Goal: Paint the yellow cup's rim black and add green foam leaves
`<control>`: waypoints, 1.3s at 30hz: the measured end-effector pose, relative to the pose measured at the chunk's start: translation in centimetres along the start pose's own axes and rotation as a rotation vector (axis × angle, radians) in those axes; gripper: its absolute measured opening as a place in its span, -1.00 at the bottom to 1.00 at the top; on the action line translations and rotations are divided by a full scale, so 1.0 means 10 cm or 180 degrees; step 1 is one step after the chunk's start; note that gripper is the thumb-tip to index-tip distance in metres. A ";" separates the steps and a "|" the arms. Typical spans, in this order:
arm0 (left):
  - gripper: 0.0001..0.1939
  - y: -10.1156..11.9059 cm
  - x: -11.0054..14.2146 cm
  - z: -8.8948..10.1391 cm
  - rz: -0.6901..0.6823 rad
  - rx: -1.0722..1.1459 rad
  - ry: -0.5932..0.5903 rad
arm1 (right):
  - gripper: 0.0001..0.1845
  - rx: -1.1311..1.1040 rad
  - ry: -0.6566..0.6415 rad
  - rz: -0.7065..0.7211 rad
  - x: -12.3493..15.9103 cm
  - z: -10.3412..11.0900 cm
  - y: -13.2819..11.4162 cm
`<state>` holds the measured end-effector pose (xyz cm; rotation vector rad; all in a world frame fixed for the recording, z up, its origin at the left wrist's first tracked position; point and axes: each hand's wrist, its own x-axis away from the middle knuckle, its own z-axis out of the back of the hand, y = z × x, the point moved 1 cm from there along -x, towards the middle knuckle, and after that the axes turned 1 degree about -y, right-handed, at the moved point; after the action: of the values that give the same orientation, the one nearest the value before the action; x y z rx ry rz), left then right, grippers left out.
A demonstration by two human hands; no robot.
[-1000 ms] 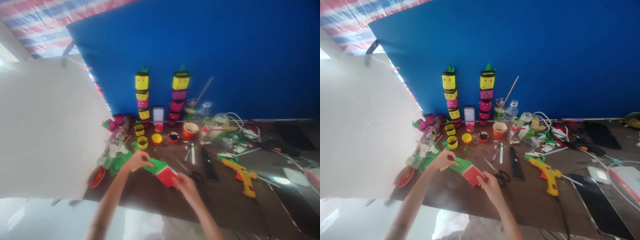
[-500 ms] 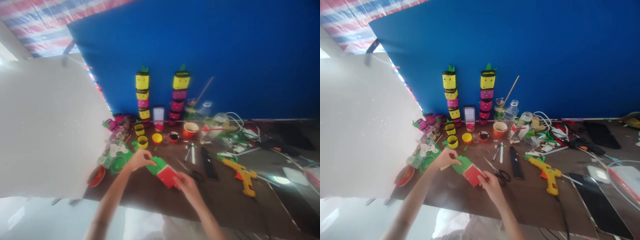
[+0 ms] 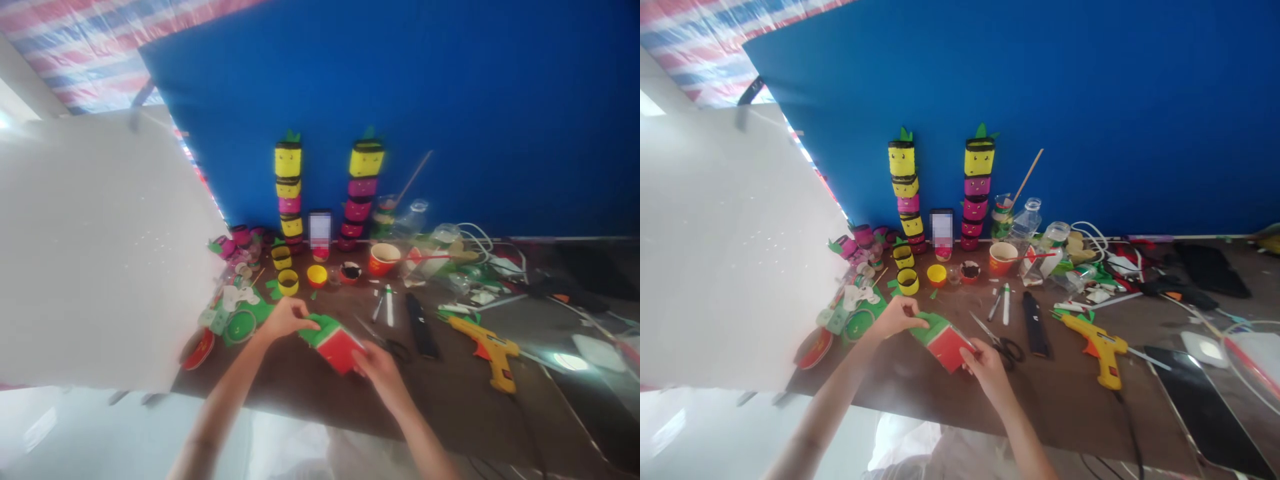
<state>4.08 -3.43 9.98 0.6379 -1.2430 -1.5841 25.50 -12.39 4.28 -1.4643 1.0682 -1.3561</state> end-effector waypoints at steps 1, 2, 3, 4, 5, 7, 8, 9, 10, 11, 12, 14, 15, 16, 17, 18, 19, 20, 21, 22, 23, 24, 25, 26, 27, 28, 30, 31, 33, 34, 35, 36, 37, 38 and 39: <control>-0.48 -0.02 0.00 -0.02 0.0000 -0.0004 -0.0003 | -0.47 -0.0013 -0.0002 -0.0013 -0.01 0.01 0.02; -0.46 -0.04 0.00 -0.04 0.0006 -0.0030 -0.0035 | -0.46 -0.0024 0.0007 -0.0022 -0.02 0.01 0.04; -0.45 -0.05 0.01 -0.06 0.0007 -0.0071 -0.0091 | -0.46 -0.0033 0.0025 -0.0027 -0.03 0.02 0.05; -0.45 -0.07 0.01 -0.07 0.0011 -0.0108 -0.0163 | -0.47 -0.0042 0.0051 -0.0028 -0.03 0.02 0.07; -0.46 -0.08 0.01 -0.08 0.0000 -0.0124 -0.0217 | -0.47 -0.0047 0.0066 -0.0030 -0.04 0.03 0.08; -0.47 -0.10 0.00 -0.08 -0.0104 -0.0073 -0.0202 | -0.46 -0.0049 0.0094 -0.0027 -0.04 0.03 0.09; -0.47 -0.10 0.00 -0.07 -0.0186 -0.0010 -0.0131 | -0.46 -0.0050 0.0105 -0.0028 -0.04 0.03 0.09; -0.47 -0.09 -0.01 -0.05 -0.0265 0.0051 -0.0045 | -0.46 -0.0045 0.0119 -0.0029 -0.04 0.03 0.09; -0.47 -0.08 -0.01 -0.03 -0.0325 0.0079 0.0029 | -0.46 -0.0037 0.0138 -0.0028 -0.03 0.03 0.09; -0.48 -0.07 -0.01 0.01 -0.0360 0.0060 0.0090 | -0.47 -0.0026 0.0158 -0.0025 -0.02 0.03 0.08; -0.49 -0.06 -0.01 0.07 -0.0365 0.0007 0.0143 | -0.48 -0.0013 0.0177 -0.0019 -0.01 0.03 0.07; -0.54 -0.03 0.01 0.22 -0.0348 -0.0106 0.0253 | -0.49 0.0008 0.0215 -0.0001 0.01 0.04 0.06; -0.59 -0.03 0.02 0.31 -0.0368 -0.0046 0.0335 | -0.50 0.0010 0.0235 0.0012 0.02 0.05 0.06; -0.64 -0.03 0.05 0.39 -0.0402 0.0147 0.0420 | -0.50 0.0005 0.0246 0.0024 0.02 0.05 0.07; -0.66 -0.04 0.07 0.46 -0.0443 0.0390 0.0460 | -0.50 0.0002 0.0257 0.0038 0.02 0.05 0.07; -0.66 -0.07 0.11 0.50 -0.0461 0.0599 0.0451 | -0.50 -0.0004 0.0269 0.0053 0.02 0.05 0.07; -0.65 -0.10 0.14 0.49 -0.0477 0.0748 0.0439 | -0.51 -0.0012 0.0278 0.0066 0.02 0.03 0.07; -0.66 -0.14 0.16 0.43 -0.0439 0.0781 0.0327 | -0.51 -0.0019 0.0279 0.0090 0.02 0.00 0.07; -0.68 -0.19 0.19 0.32 -0.0366 0.0689 0.0110 | -0.51 -0.0023 0.0273 0.0123 0.02 -0.03 0.06; -0.69 -0.23 0.20 0.18 -0.0301 0.0598 -0.0116 | -0.52 -0.0037 0.0261 0.0154 0.01 -0.07 0.05; -0.69 -0.28 0.21 0.01 -0.0247 0.0545 -0.0281 | -0.52 -0.0035 0.0228 0.0186 0.00 -0.10 0.03; -0.69 -0.33 0.21 -0.16 -0.0196 0.0511 -0.0433 | -0.53 0.0015 0.0194 0.0217 0.00 -0.11 0.01; -0.70 -0.37 0.20 -0.32 -0.0144 0.0497 -0.0532 | -0.54 0.0125 0.0190 0.0253 0.00 -0.09 -0.01; -0.68 -0.40 0.18 -0.45 -0.0083 0.0507 -0.0494 | -0.56 0.0337 0.0230 0.0316 0.02 -0.03 -0.03; -0.66 -0.44 0.16 -0.55 -0.0012 0.0510 -0.0396 | -0.57 0.0679 0.0394 0.0415 0.04 0.09 -0.05; -0.64 -0.46 0.14 -0.61 0.0029 0.0488 -0.0259 | -0.57 0.1090 0.0757 0.0600 0.08 0.25 -0.06; -0.62 -0.51 0.08 -0.63 0.0049 0.0377 -0.0098 | -0.59 0.2188 0.1924 0.1186 0.21 0.69 -0.05; -0.62 -0.53 0.06 -0.61 0.0048 0.0324 -0.0064 | -0.58 0.2823 0.2489 0.1338 0.29 0.93 -0.03; -0.62 -0.56 0.02 -0.54 0.0042 0.0253 -0.0042 | -0.55 0.3880 0.3181 0.1256 0.43 1.35 0.06; -0.63 -0.57 0.01 -0.52 0.0023 0.0251 -0.0020 | -0.54 0.4210 0.3306 0.1167 0.49 1.52 0.11; -0.63 -0.57 0.01 -0.50 0.0006 0.0266 0.0000 | -0.55 0.4439 0.3286 0.1151 0.52 1.64 0.17; -0.64 -0.57 0.01 -0.49 -0.0004 0.0276 0.0028 | -0.57 0.4581 0.3146 0.1201 0.54 1.72 0.22; -0.64 -0.57 0.02 -0.49 0.0003 0.0257 0.0045 | -0.58 0.4652 0.3046 0.1252 0.55 1.77 0.27; -0.64 -0.56 0.03 -0.49 0.0028 0.0213 0.0063 | -0.59 0.4661 0.3001 0.1292 0.55 1.79 0.31; -0.64 -0.56 0.04 -0.50 0.0060 0.0150 0.0087 | -0.60 0.4644 0.2971 0.1332 0.55 1.79 0.34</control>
<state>6.03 -5.93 3.18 0.6738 -1.2657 -1.5296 43.52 -17.96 1.56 0.4736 0.4782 -1.8200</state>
